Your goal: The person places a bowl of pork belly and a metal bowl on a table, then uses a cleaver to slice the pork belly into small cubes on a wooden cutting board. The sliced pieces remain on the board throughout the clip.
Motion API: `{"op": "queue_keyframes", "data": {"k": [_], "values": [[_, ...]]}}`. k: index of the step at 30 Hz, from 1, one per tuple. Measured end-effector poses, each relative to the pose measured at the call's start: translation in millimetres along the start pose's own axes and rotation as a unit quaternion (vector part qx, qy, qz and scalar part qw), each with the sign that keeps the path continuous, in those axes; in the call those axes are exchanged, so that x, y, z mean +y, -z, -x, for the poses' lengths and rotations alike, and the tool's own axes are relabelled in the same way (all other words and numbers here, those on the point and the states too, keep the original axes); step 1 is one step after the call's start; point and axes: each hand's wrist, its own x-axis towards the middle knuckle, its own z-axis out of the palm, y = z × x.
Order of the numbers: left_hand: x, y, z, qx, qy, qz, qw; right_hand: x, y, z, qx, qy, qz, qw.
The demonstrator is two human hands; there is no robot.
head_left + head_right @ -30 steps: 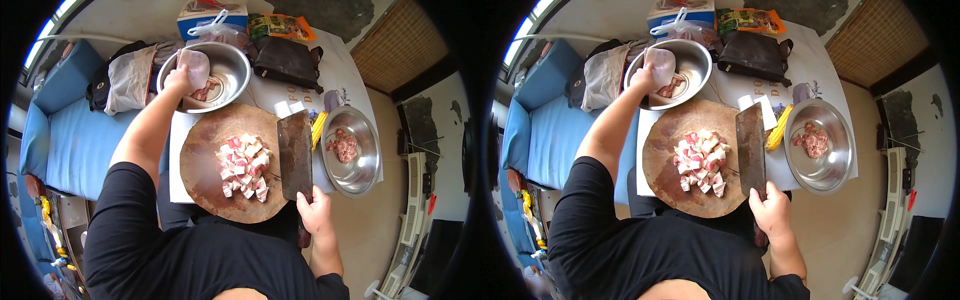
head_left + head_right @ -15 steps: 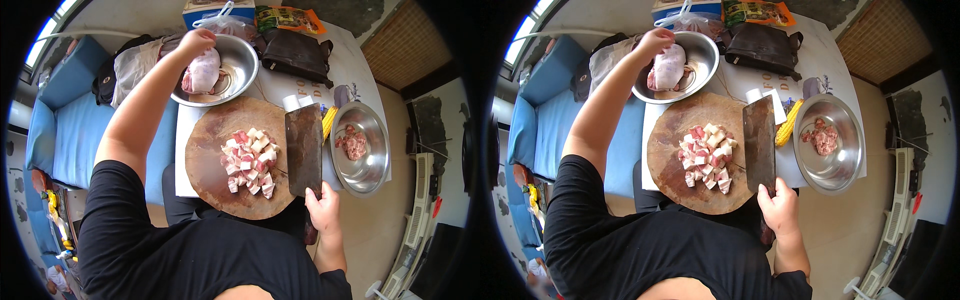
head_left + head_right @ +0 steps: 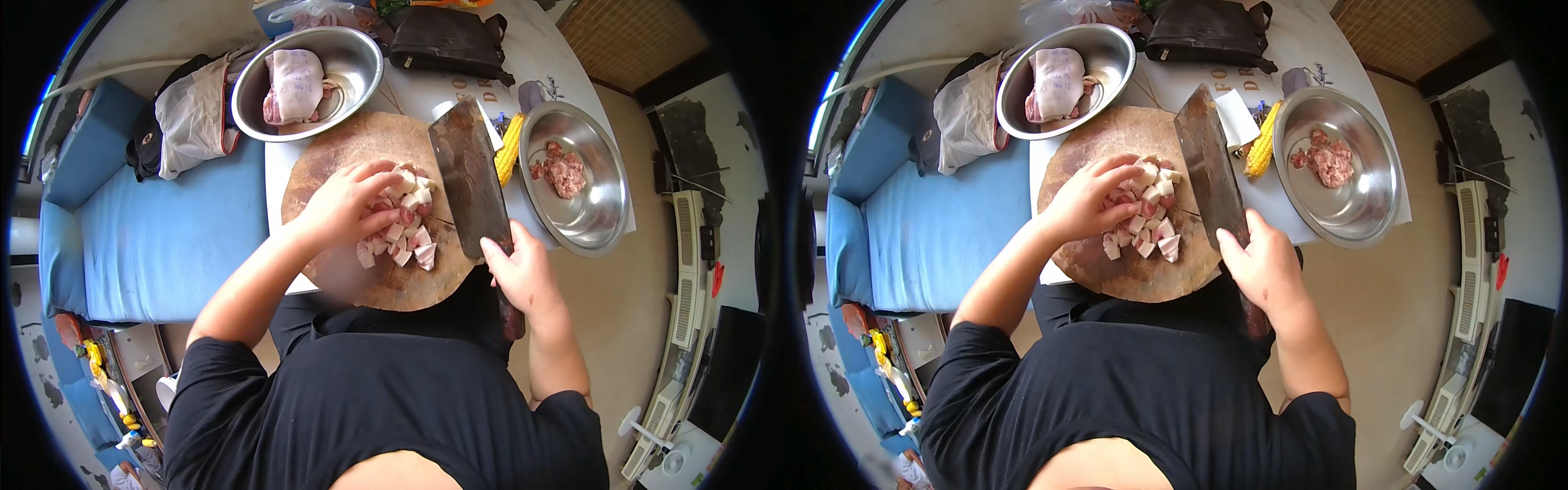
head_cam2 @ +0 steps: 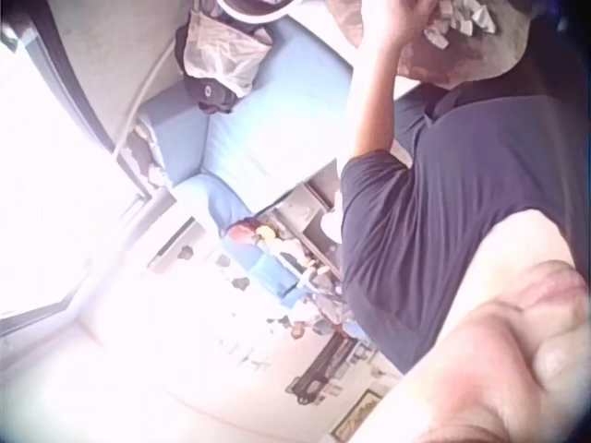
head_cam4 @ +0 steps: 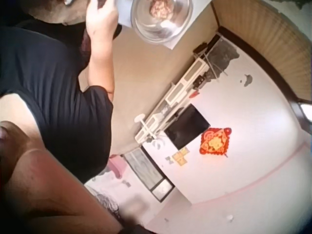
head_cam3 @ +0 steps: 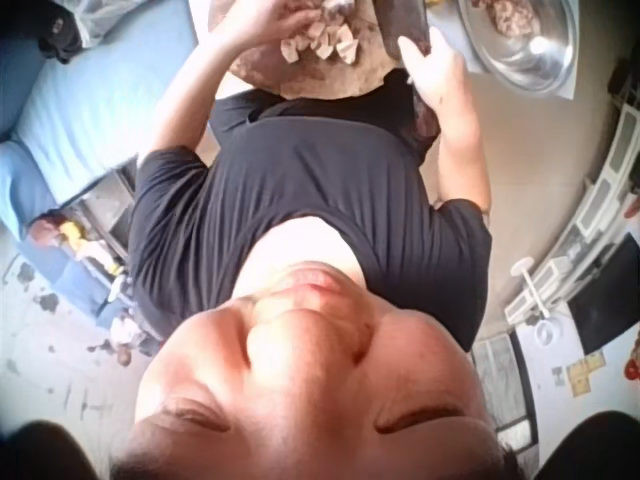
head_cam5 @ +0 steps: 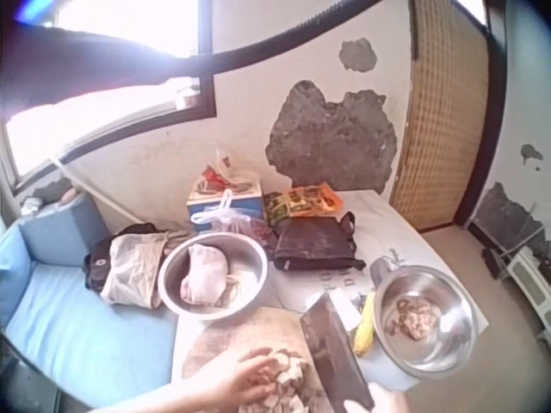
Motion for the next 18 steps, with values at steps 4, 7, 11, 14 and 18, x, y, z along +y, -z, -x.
{"op": "queue_keyframes", "data": {"k": [4, 7, 11, 14, 18], "values": [[-7.1, -5.1, 38.0, 0.125, 0.058, 0.096, 0.986, -7.3, 11.4, -5.5, -0.03, 0.023, 0.045, 0.998], [-34.7, -19.3, 70.2, 0.271, 0.076, 0.061, 0.958, -38.5, 22.1, 2.0, -0.018, 0.025, -0.01, 0.999], [-27.6, -27.2, 91.6, 0.359, 0.173, 0.036, 0.916, -79.2, 14.7, 7.4, 0.026, 0.127, -0.076, 0.989], [-36.5, -42.5, 91.2, 0.354, 0.175, -0.049, 0.917, -59.8, -5.9, -13.7, -0.072, 0.067, 0.246, 0.964], [-37.8, -48.0, 89.2, 0.347, 0.22, -0.106, 0.905, -70.0, -1.3, -12.6, -0.075, 0.055, 0.212, 0.973]]}}
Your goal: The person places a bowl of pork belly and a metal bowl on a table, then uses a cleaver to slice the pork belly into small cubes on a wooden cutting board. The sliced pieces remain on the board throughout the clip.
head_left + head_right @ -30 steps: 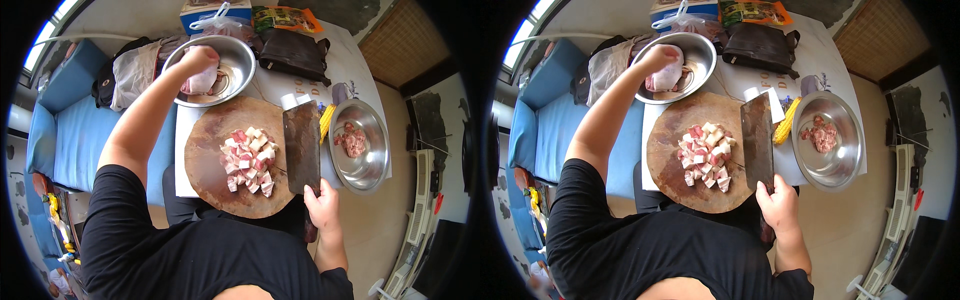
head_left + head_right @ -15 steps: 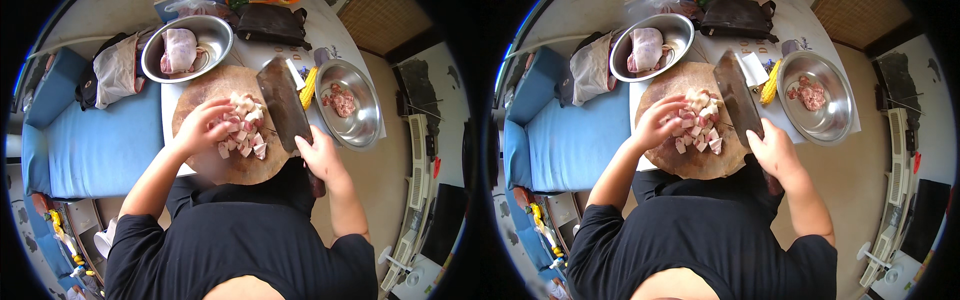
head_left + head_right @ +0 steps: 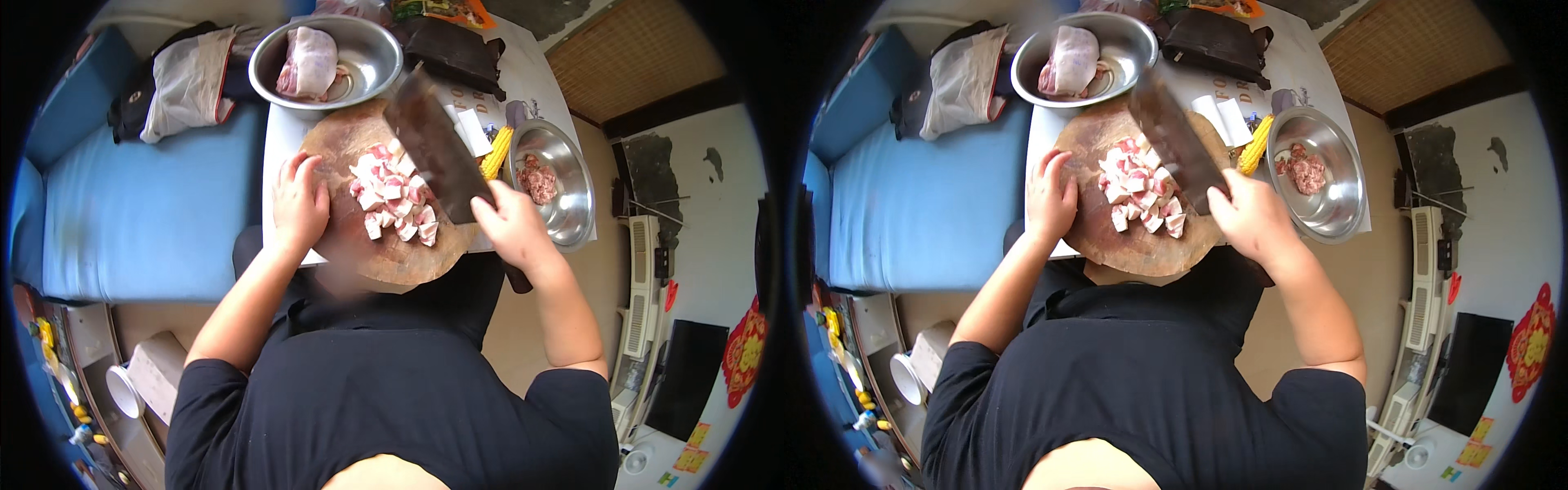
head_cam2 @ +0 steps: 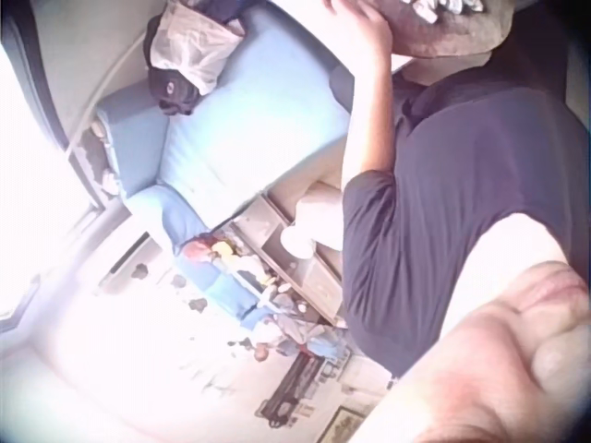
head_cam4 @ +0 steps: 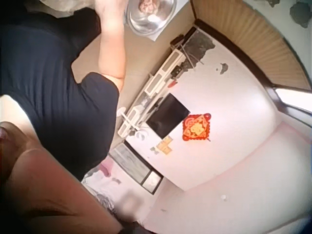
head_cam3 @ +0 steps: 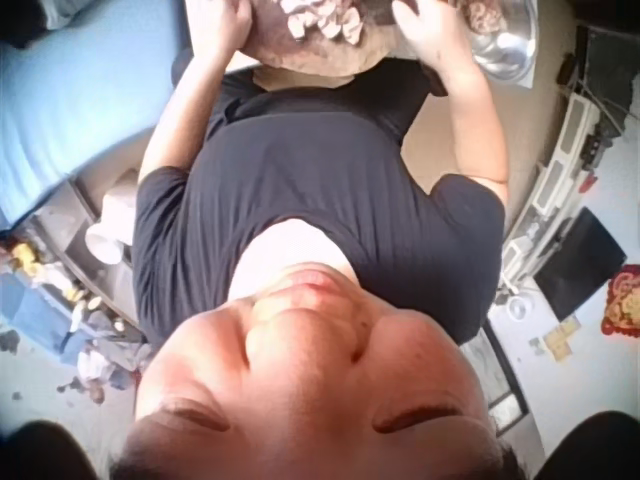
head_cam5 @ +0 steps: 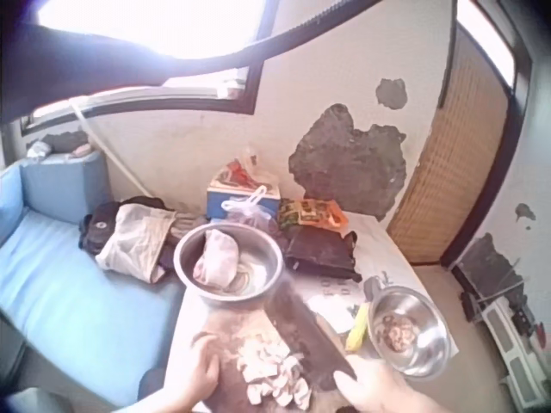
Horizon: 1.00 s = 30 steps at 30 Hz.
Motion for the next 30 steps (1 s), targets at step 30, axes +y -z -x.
{"op": "queue_keyframes", "data": {"k": [30], "values": [[-2.3, 0.0, 0.7, 0.004, 0.017, -0.02, 1.0, -18.6, 15.6, -4.0, -0.012, -0.003, 0.023, 1.0]]}}
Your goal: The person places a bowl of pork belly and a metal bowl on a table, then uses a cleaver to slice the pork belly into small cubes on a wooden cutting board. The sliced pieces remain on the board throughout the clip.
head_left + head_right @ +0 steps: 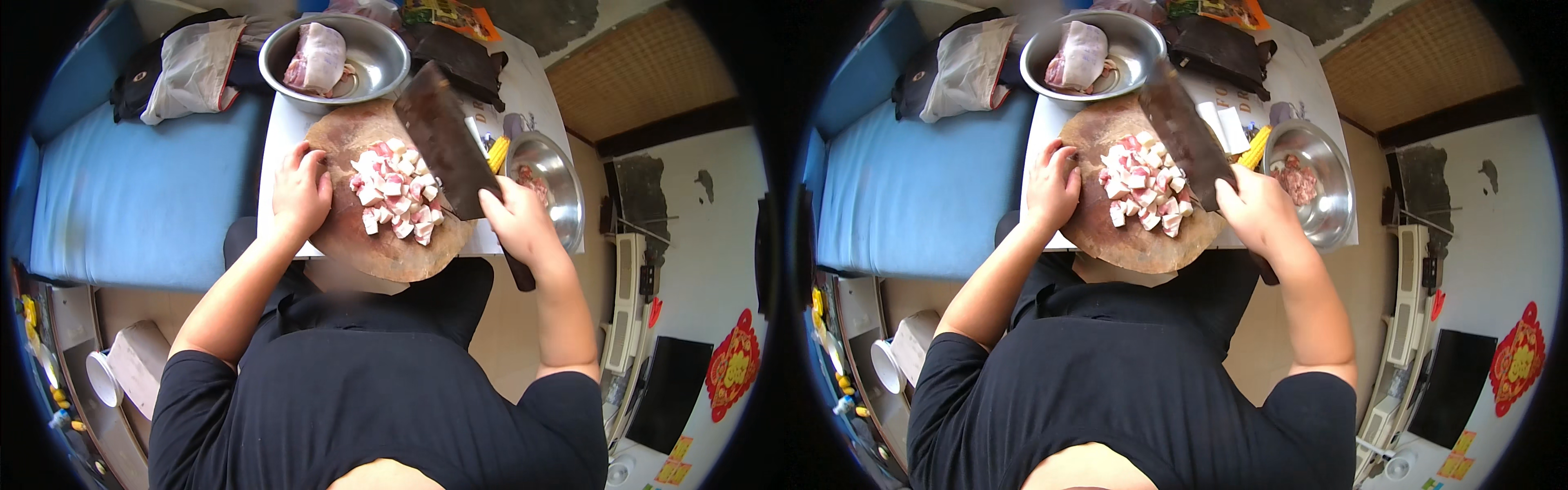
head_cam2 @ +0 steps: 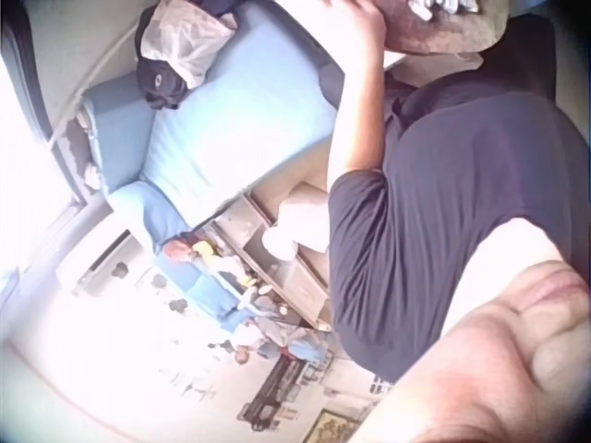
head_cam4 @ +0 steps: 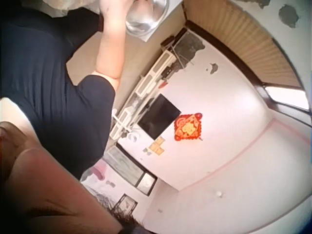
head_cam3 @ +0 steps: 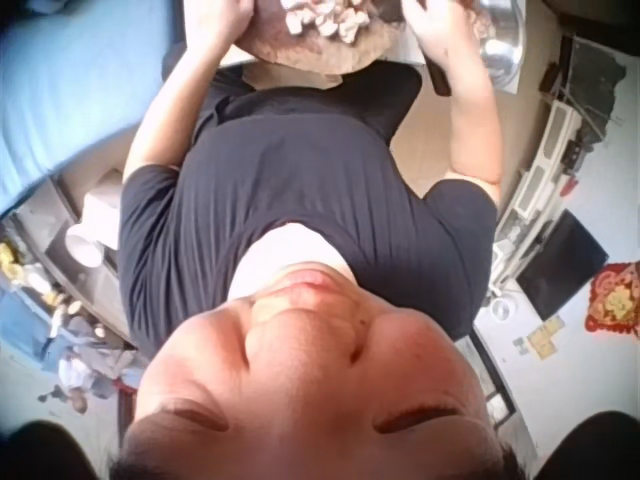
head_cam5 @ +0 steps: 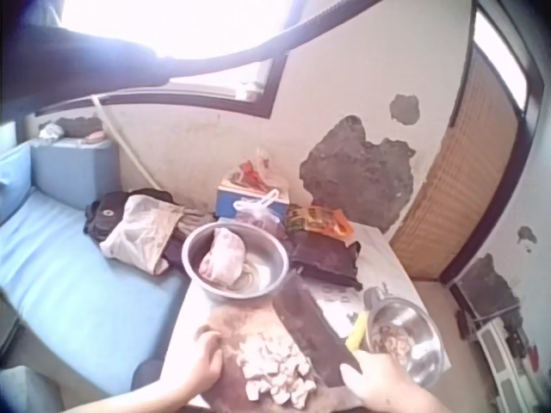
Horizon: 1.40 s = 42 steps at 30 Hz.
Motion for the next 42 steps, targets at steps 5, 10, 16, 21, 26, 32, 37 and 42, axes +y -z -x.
{"op": "queue_keyframes", "data": {"k": [5, 10, 16, 21, 26, 32, 37, 42], "values": [[6.5, -4.8, -1.8, 0.009, -0.01, -0.001, 1.0, 14.8, -38.0, 3.4, -0.001, 0.019, 0.095, 0.995], [-4.0, -4.0, 4.4, 0.026, 0.062, 0.045, 0.997, -12.4, -8.1, 11.4, 0.016, 0.033, -0.008, 0.999], [-13.4, -14.1, 5.7, 0.03, 0.179, 0.114, 0.977, -10.9, -36.3, 2.7, -0.041, 0.045, 0.08, 0.995], [-22.9, -14.6, 7.1, 0.018, 0.228, 0.169, 0.959, -33.9, -13.2, 13.1, 0.023, 0.079, -0.068, 0.994], [-18.6, -19.0, 3.0, 0.017, 0.225, 0.186, 0.956, -21.9, -49.6, 0.8, -0.035, 0.064, 0.113, 0.991], [-28.0, -21.1, 6.3, 0.029, 0.228, 0.219, 0.948, -38.1, -22.0, 14.7, -0.001, 0.057, -0.049, 0.997], [-20.5, -21.1, 2.1, 0.025, 0.217, 0.211, 0.953, -20.1, -56.5, -0.7, -0.001, 0.075, 0.101, 0.992], [-25.2, -18.4, 4.5, 0.028, 0.214, 0.194, 0.957, -27.0, -26.9, 6.2, 0.03, 0.095, -0.018, 0.995]]}}
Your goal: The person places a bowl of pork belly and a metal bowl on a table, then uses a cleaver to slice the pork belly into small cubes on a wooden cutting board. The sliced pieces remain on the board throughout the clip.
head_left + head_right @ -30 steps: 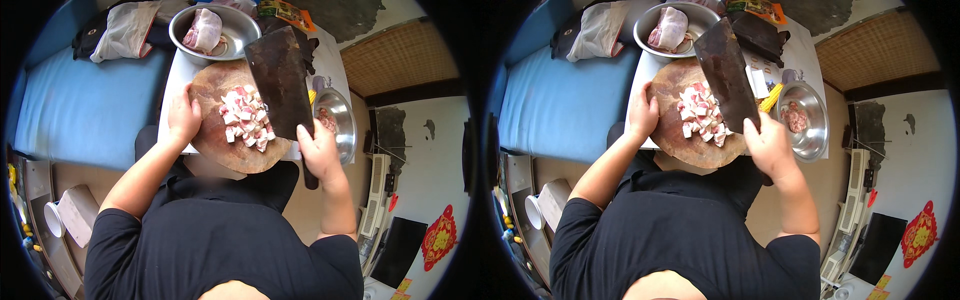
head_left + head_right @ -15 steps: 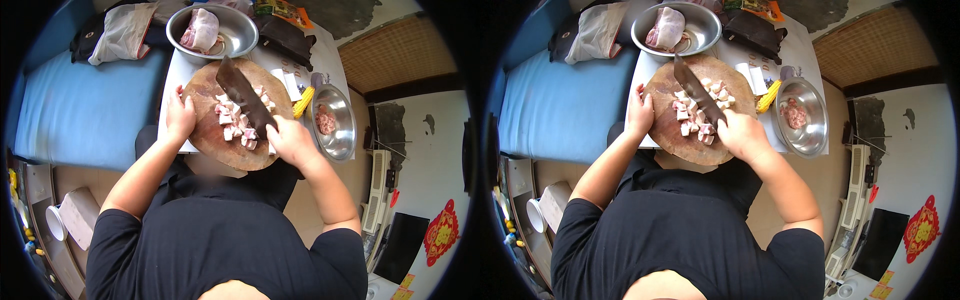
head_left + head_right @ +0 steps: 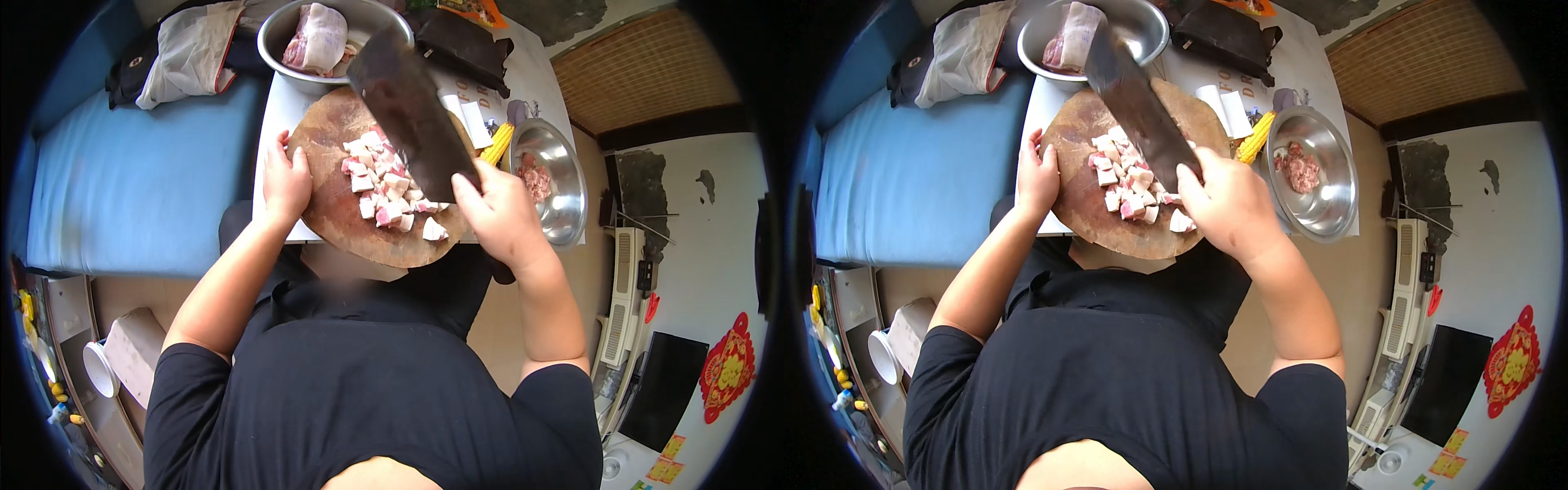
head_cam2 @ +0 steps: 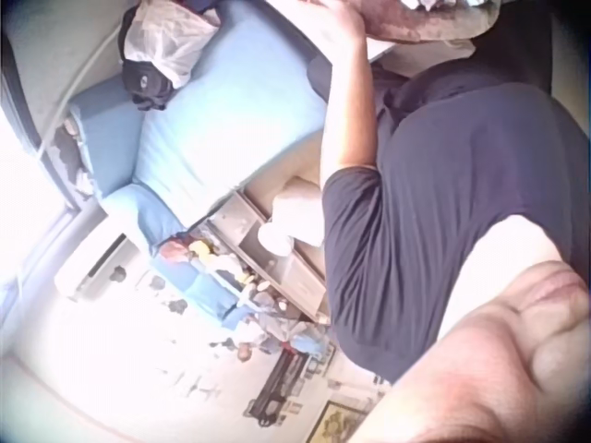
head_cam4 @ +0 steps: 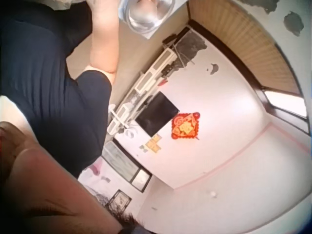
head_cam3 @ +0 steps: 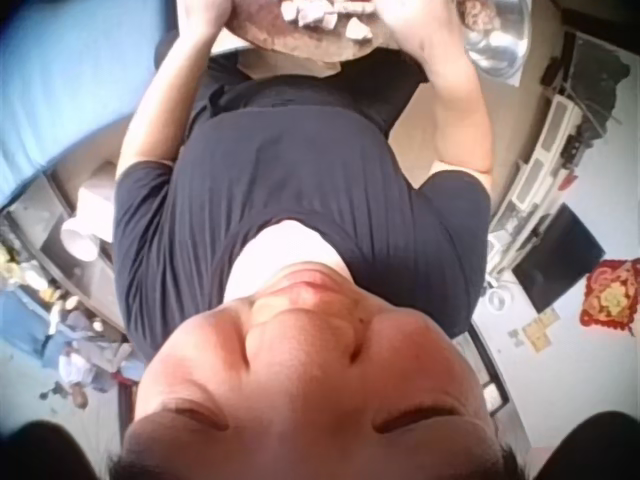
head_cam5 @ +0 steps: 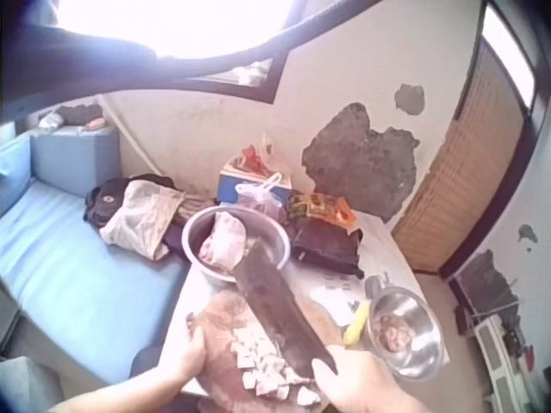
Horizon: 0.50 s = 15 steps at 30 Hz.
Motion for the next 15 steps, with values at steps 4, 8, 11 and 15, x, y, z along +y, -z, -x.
{"op": "queue_keyframes", "data": {"k": [4, 8, 11, 15], "values": [[5.2, -5.4, 0.3, -0.013, 0.003, 0.015, 1.0, 2.8, -16.4, -0.4, -0.064, -0.068, 0.091, 0.991], [-5.8, -1.4, -0.9, -0.005, 0.009, 0.008, 1.0, -9.5, -1.5, -8.9, -0.073, -0.017, 0.105, 0.992], [5.0, 0.9, -0.3, -0.001, 0.009, 0.025, 1.0, -10.5, 6.4, 1.3, -0.026, 0.002, 0.028, 0.999], [2.6, -6.6, -1.6, -0.005, 0.004, 0.045, 0.999, 1.6, -20.2, -5.1, -0.063, -0.03, 0.086, 0.994]]}}
